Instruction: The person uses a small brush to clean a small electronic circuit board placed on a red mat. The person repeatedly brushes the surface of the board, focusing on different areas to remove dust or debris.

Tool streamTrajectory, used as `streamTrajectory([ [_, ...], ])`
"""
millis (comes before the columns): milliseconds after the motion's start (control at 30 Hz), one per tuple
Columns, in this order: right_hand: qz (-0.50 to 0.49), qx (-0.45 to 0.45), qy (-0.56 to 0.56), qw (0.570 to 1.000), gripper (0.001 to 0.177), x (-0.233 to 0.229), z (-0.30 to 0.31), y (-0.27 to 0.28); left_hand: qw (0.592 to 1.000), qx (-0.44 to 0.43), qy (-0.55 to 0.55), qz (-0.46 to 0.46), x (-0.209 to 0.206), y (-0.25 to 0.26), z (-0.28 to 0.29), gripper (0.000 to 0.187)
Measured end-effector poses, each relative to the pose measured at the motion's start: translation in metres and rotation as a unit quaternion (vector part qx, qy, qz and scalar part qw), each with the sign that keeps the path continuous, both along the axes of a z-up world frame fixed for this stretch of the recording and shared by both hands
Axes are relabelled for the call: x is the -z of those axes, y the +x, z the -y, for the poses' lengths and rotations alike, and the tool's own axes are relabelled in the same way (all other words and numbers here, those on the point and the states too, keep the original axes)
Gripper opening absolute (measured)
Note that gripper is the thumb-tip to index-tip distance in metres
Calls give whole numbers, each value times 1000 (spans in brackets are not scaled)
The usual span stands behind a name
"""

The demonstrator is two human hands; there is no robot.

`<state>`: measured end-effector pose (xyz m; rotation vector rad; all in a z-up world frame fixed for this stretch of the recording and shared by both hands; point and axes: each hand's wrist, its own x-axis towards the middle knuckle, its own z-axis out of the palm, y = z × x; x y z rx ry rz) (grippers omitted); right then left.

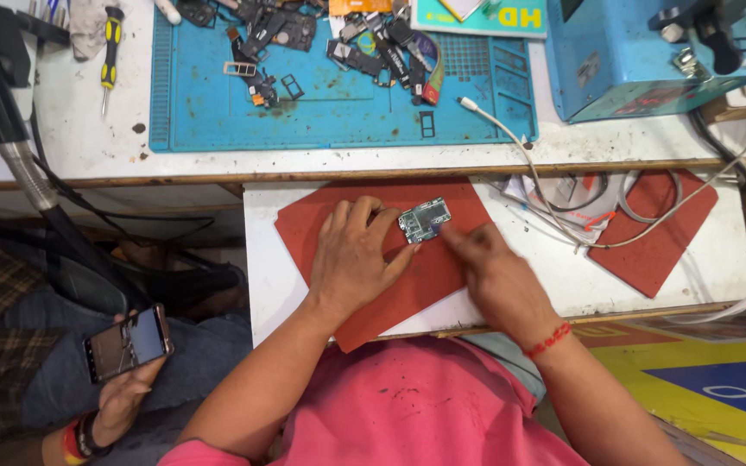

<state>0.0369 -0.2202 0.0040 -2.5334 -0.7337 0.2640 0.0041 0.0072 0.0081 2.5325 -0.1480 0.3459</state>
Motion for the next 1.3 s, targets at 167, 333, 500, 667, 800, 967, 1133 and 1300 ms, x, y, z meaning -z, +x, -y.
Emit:
streamTrajectory([
  [167,-33,-36,18,999,57,-2,-1,-17,1000,-7,-9,-16,0,-2,1,51],
  [333,25,-12,-21,999,55,4,-21,-2,999,-20,-22,-37,5,0,1,55],
  [500,-2,0,-20,1000,55,-9,-6,-8,999,-26,-25,-1,7,2,2,63],
  [667,23,-60,7,998,61,0,-11,-17,1000,-21,-10,0,11,-4,1,51],
  [800,19,28,-7,999,56,0,7,-7,1000,-26,-11,-8,11,-3,4,47],
  [967,45,-19,38,998,59,3,1,-6,999,-26,-24,-18,4,4,4,46],
  [1133,4,-23,-39,999,57,-7,2,-8,1000,-25,-16,1,9,0,3,45],
  [1300,12,17,-17,1000,58,-3,12,-12,1000,-21,-19,-12,6,-1,4,44],
])
